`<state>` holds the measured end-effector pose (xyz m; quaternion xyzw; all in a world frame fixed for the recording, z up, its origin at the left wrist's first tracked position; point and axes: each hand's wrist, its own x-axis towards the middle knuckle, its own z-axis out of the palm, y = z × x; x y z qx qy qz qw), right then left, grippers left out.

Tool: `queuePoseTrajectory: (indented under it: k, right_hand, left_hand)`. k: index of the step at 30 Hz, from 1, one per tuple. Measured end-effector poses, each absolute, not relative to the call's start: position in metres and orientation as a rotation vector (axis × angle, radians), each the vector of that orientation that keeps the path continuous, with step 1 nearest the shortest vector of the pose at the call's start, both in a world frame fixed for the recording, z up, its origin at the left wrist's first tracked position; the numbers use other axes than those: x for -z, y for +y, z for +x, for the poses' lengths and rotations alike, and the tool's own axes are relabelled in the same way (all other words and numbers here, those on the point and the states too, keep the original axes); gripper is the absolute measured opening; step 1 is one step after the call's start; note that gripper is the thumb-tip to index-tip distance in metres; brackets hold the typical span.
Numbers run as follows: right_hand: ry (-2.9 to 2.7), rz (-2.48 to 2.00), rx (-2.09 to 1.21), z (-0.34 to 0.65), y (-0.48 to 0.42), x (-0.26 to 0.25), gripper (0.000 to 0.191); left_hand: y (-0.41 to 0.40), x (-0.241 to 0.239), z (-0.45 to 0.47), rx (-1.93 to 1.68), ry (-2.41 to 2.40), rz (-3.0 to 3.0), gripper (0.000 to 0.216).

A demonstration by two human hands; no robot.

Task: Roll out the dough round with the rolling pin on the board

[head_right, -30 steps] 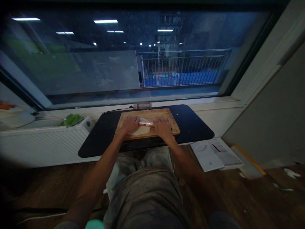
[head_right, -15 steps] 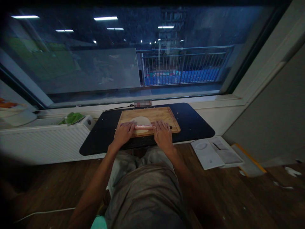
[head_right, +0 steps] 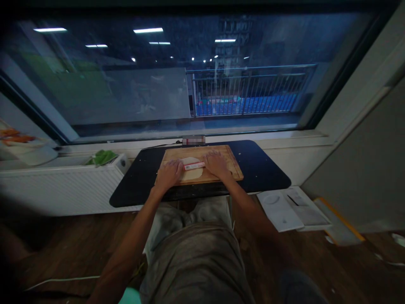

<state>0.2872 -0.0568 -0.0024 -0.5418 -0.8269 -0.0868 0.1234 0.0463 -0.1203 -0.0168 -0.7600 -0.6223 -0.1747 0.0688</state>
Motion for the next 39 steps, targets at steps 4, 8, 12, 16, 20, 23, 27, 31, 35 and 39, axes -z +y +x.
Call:
queuePoseTrajectory:
  k: [4, 8, 12, 16, 20, 23, 27, 31, 35, 39]
  right_hand:
    - [-2.487, -1.603, 0.287, 0.276, -0.039, -0.003, 0.051]
    - [-2.349, -1.714, 0.272, 0.279, -0.06, 0.002, 0.055]
    - [-2.255, -1.659, 0.261, 0.29, -0.096, 0.009, 0.052]
    - [-2.169, -1.58, 0.223, 0.298, -0.123, 0.019, 0.053]
    - [-2.085, -1.483, 0.216, 0.301, -0.133, 0.032, 0.058]
    - [-2.083, -1.446, 0.219, 0.303, -0.129, 0.037, 0.06]
    - [-2.124, -1.459, 0.212, 0.301, -0.11, 0.034, 0.055]
    - [-2.22, -1.438, 0.147, 0.3, -0.088, 0.026, 0.048]
    - [-2.322, -1.215, 0.018, 0.313, -0.073, 0.025, 0.033]
    - [-2.371, -1.081, -0.084, 0.329, -0.067, 0.029, 0.04]
  left_hand:
    - [-0.124, 0.014, 0.051, 0.532, -1.937, -2.249, 0.047]
    - [-0.131, 0.015, 0.053, 0.556, -1.968, -2.224, 0.046]
    - [-0.137, 0.017, 0.053, 0.599, -1.961, -2.217, 0.046]
    - [-0.142, 0.022, 0.052, 0.681, -1.945, -2.204, 0.045]
    - [-0.147, 0.028, 0.05, 0.721, -1.866, -2.229, 0.045]
    - [-0.148, 0.03, 0.05, 0.723, -1.833, -2.234, 0.044]
    - [-0.15, 0.029, 0.054, 0.692, -1.883, -2.208, 0.048]
    - [-0.157, 0.032, 0.059, 0.666, -1.896, -2.178, 0.049]
    - [-0.16, 0.033, 0.051, 0.6, -1.829, -2.273, 0.055]
    - [-0.151, 0.028, 0.029, 0.547, -1.745, -2.467, 0.059]
